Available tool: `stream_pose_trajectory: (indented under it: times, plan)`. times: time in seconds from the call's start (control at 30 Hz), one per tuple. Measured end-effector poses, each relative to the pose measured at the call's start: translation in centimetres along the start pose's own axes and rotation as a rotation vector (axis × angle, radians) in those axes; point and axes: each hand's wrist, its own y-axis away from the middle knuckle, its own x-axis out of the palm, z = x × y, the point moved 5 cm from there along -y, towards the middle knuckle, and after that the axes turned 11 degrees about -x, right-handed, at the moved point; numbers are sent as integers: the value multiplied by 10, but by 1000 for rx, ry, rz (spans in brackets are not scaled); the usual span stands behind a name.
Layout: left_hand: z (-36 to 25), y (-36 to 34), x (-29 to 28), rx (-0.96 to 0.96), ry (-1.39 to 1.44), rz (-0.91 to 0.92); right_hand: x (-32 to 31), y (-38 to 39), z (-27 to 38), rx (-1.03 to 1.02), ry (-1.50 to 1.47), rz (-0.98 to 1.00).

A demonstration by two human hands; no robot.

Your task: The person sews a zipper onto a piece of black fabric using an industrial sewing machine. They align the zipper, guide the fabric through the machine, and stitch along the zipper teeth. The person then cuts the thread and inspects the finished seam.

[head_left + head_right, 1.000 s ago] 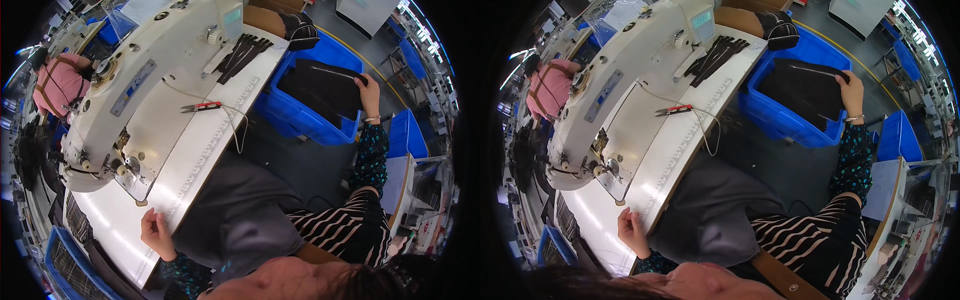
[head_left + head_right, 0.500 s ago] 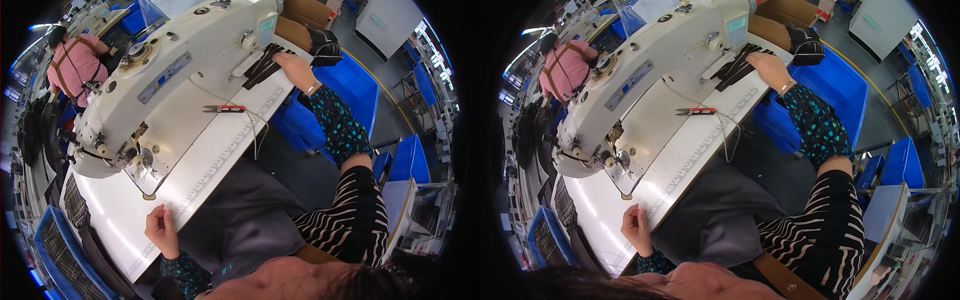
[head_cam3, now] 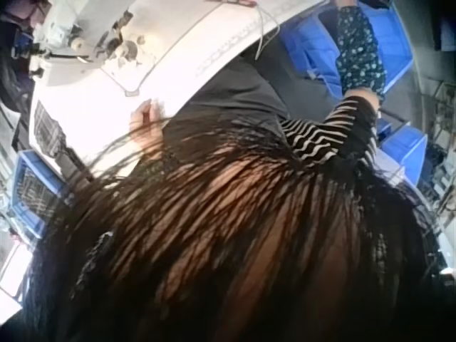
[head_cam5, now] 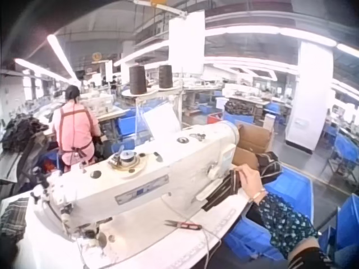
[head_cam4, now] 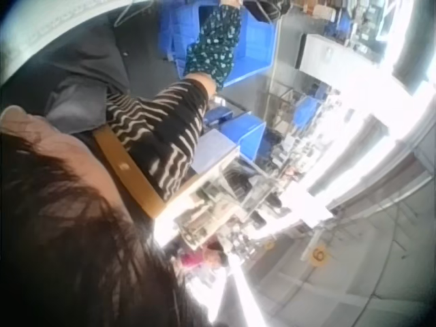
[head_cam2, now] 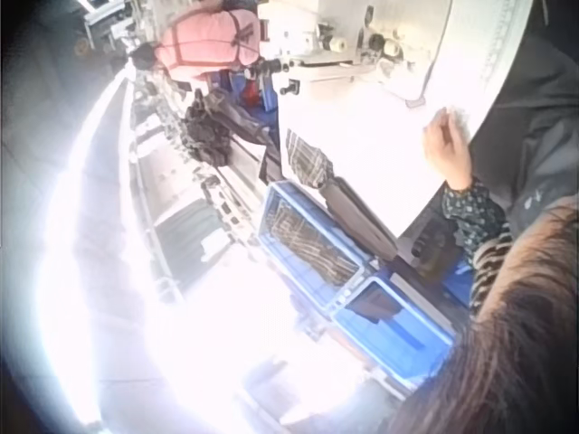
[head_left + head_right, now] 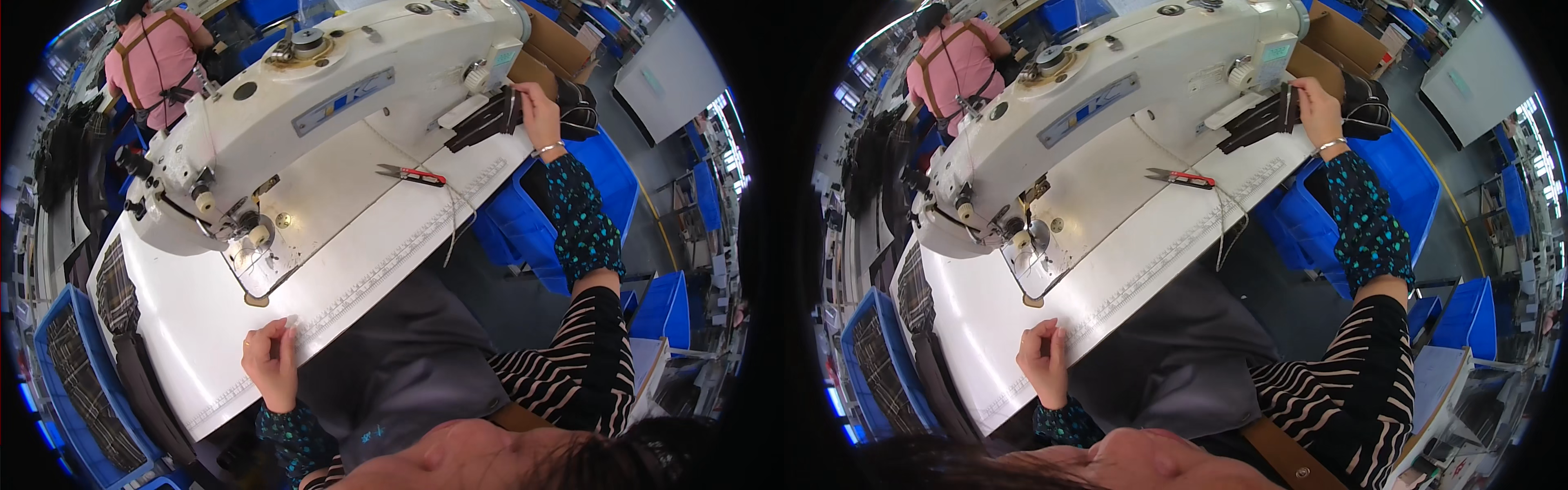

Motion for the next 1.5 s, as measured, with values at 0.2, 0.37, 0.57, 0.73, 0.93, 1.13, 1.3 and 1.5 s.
stream_pose_trajectory:
  times: [0.2,0.37,0.57,0.73,0.93,1.13,1.3,1.5]
  plan:
    - [-4,-5,-5,-8,-50,-13,-25,12,151,-377,-259,-113]
    - [-3,-7,-17,-20,27,81,20,56,288,-882,-463,151]
    - [21,-56,-118,184,-546,-289,48,75,326,-936,-530,316]
    - [107,-159,-205,100,-903,-538,49,70,336,-914,-499,258]
    - [172,-243,-213,-335,-1057,-432,53,65,328,-852,-507,311]
    - [180,-249,-248,-296,-910,-498,56,65,328,-817,-521,352]
    - [132,-198,-283,-270,-342,-708,55,65,331,-813,-524,328]
    - [40,-41,-152,-392,482,202,52,64,337,-875,-468,424]
